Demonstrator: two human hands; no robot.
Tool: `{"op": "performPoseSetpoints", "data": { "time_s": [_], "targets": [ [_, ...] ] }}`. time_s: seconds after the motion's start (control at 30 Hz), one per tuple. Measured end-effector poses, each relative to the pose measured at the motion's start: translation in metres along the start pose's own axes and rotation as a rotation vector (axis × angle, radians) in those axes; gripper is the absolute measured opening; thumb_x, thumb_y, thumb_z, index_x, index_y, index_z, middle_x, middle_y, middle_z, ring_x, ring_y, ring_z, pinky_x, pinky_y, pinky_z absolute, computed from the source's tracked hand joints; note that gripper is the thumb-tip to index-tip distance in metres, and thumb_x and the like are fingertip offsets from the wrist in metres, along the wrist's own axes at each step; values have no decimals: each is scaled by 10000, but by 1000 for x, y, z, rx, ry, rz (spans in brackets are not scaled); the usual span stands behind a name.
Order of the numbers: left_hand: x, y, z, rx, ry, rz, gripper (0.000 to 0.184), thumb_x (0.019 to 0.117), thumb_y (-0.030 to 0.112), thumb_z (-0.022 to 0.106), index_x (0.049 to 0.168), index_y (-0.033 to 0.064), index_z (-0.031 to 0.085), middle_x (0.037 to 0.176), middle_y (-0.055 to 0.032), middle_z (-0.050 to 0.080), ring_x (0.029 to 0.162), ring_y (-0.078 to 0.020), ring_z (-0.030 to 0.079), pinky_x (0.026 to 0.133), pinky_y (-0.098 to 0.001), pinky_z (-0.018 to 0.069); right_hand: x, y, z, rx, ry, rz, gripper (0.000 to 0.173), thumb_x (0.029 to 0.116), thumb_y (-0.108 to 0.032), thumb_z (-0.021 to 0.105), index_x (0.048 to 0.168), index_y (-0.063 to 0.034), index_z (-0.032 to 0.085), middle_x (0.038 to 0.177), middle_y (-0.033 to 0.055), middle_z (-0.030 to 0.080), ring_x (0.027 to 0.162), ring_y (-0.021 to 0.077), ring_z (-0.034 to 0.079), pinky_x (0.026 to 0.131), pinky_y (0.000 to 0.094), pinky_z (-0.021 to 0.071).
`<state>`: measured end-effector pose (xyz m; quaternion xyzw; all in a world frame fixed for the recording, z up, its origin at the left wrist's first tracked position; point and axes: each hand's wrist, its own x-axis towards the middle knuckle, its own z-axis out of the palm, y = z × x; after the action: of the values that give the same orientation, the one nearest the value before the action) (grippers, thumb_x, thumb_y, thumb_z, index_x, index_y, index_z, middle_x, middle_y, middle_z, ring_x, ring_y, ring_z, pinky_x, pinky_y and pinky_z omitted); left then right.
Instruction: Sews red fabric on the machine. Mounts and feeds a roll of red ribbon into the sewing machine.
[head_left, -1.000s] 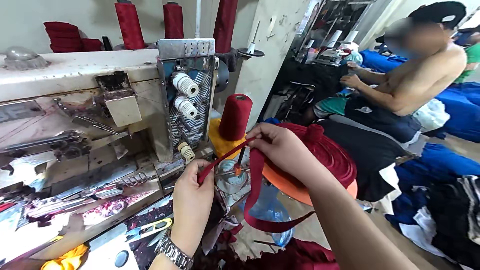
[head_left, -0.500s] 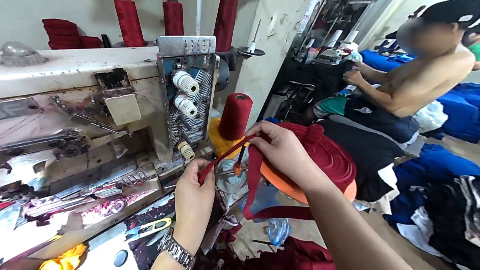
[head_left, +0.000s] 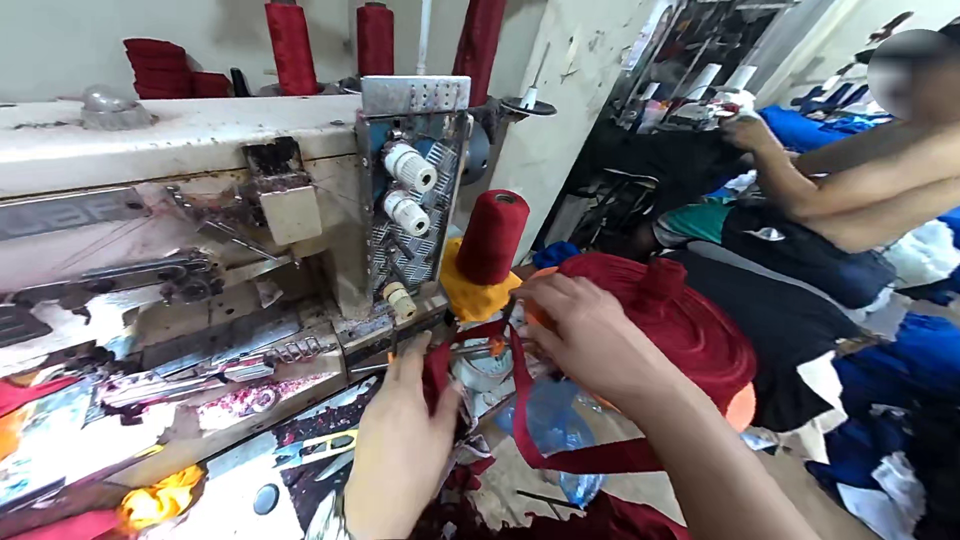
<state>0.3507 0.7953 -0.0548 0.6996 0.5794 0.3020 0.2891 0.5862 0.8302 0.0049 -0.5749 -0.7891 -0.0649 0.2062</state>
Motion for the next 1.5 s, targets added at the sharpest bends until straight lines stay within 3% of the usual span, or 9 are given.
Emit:
{"op": "performPoseSetpoints", "data": {
  "time_s": [0.07, 0.13, 0.2, 0.3, 0.43, 0.67, 0.77, 0.93, 1.5],
  "targets": [
    [-21, -1, -12, 72, 33, 92, 648, 976, 414, 648, 1514, 92, 487, 1295, -169, 649, 1007, -297, 710, 816, -479, 595, -6, -14, -1, 44, 220, -99, 252, 921, -233, 626, 1117, -133, 750, 1118, 62, 715, 1044, 286, 667, 873, 542, 534],
    [-34, -7, -26, -16, 132, 265, 445, 1018, 301, 591, 1391, 58, 589, 1219, -145, 659, 910, -193, 695, 718, -350, 595, -13, -40, 3, 305, 293, -151, 215, 979, -292, 585, 1085, -200, 748, 1044, -60, 701, 946, 77, 647, 810, 302, 552],
    [-35, -9, -43, -314, 173, 436, 250, 1061, 154, 487, 1240, 30, 610, 1124, -54, 652, 914, -39, 632, 752, -196, 549, -21, -69, 15, 730, 92, -217, 284, 1039, -349, 576, 1228, -178, 701, 1034, -72, 704, 805, -26, 616, 698, 170, 543],
    [-27, -7, -69, -656, 147, 485, 161, 1071, 139, 472, 1165, 133, 603, 1033, 42, 691, 893, -2, 651, 770, -166, 548, -21, -101, 30, 1187, -327, -302, 458, 1030, -358, 597, 1376, -61, 562, 1065, -36, 686, 698, -72, 534, 611, 117, 469],
    [-17, -20, -99, -688, 59, 323, 184, 1022, 118, 535, 1114, 190, 678, 944, 29, 686, 719, -45, 628, 638, -178, 540, -19, -113, 33, 1239, -398, -251, 257, 1003, -178, 651, 1218, -37, 671, 905, -20, 719, 769, 1, 663, 688, 172, 573],
    [-20, -46, -113, -293, -112, 175, 184, 983, 319, 644, 1112, 220, 729, 917, 115, 696, 695, 22, 611, 625, -160, 516, -11, -104, 24, 722, -113, -72, 160, 982, -360, 635, 969, -241, 742, 843, -158, 690, 714, -82, 604, 633, 114, 507],
    [-15, -44, -104, -160, 72, 210, 122, 982, 306, 645, 951, 220, 726, 858, 109, 663, 695, 12, 599, 626, -180, 514, -5, -106, 33, 443, 166, -161, 194, 988, -329, 584, 957, -211, 734, 870, -127, 679, 794, -32, 635, 721, 178, 558],
    [9, -37, -85, 101, 381, 303, 118, 995, 240, 643, 1016, 154, 721, 928, 21, 663, 811, -85, 657, 713, -293, 581, 9, -109, 59, 131, 483, -187, 246, 1019, -257, 570, 969, -93, 746, 910, 40, 724, 831, 207, 682, 712, 351, 564],
    [24, -37, -67, 265, 511, 350, 85, 987, 187, 656, 1034, 141, 710, 966, -28, 664, 756, -164, 682, 597, -347, 584, 16, -100, 78, -58, 735, -290, 129, 986, -121, 618, 994, -78, 739, 962, 77, 739, 823, 255, 659, 697, 363, 522]
  ]
}}
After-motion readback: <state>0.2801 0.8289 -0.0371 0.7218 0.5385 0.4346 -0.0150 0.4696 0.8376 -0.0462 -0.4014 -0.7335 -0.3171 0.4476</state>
